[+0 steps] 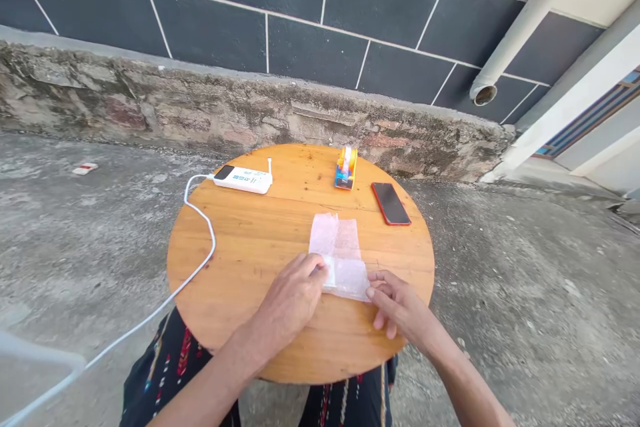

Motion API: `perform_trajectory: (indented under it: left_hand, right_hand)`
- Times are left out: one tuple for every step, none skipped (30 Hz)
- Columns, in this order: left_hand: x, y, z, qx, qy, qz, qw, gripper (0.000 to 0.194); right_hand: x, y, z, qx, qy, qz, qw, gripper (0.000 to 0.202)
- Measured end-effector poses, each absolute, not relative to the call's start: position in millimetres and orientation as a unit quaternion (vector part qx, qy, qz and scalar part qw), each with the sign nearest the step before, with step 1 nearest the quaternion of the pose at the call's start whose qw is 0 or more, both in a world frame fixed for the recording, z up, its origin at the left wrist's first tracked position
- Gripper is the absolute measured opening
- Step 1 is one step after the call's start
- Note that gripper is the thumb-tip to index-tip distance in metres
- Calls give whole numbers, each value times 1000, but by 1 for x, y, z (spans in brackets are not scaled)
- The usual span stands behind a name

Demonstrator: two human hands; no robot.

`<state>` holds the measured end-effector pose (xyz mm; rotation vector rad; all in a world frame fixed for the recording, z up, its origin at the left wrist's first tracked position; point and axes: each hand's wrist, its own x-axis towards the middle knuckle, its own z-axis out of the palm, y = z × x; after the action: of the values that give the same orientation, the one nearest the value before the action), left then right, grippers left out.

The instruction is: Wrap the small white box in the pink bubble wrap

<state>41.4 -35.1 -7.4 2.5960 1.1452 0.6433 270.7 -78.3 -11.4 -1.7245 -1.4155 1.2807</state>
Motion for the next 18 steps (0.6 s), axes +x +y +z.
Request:
perform_trajectory:
  left_hand:
    - [41,-35,-8,887,390,222,113,25]
    - [42,-35,-9,887,388,224,111,26]
    - [42,-35,-9,887,387,227,110,26]
    - [42,-35,-10,887,387,228,110,27]
    - [42,-35,-10,887,387,229,111,27]
    - [42,-35,-10,886,387,229,112,27]
    - [42,-35,-10,886,387,229,113,26]
    - [42,-34,-9,886,387,228,114,26]
    - [42,-34,-9,886,387,229,114,26]
    - [42,-34,-9,886,386,230,116,26]
    - [42,-34,-8,885,386,233,118,26]
    - [41,-33,-8,884,385,235,120,27]
    - [41,-33,-8,884,385,236,123,27]
    - [41,-33,-8,883,386,237,125,27]
    - [41,-33,-8,882,387,238,127,28]
    - [41,-33,-8,881,388,237,129,28]
    - [41,-33,-8,881,389,236,131,28]
    - [41,-33,-8,881,389,237,131,27]
  right_hand:
    - [269,-76,-11,-635,-523,493,284,39]
    - [268,-74,-10,-627,-511,509,294,41]
    - [267,-72,-9,-618,-495,527,309,42]
    - [266,-72,-7,-609,-474,546,326,44]
    - [265,-72,-6,-599,-453,564,342,46]
    - [264,-73,-5,-589,-435,582,355,47]
    - [262,-73,-4,-579,-422,597,362,48]
    - [260,-73,-4,-572,-413,609,363,48]
    - [258,-73,-4,-567,-410,616,362,47]
    - [256,-72,-3,-566,-410,617,362,46]
    - [255,-70,-4,-568,-417,610,362,45]
    - [254,-68,-4,-572,-430,598,362,44]
    - [255,-66,-4,-578,-447,581,359,42]
    - [256,-63,-5,-583,-467,563,353,40]
    - [257,-61,-5,-587,-487,549,341,40]
    - [259,-59,-5,-590,-504,540,324,40]
    - [260,-57,-5,-593,-519,536,304,41]
    - [261,-56,-5,-595,-530,533,285,41]
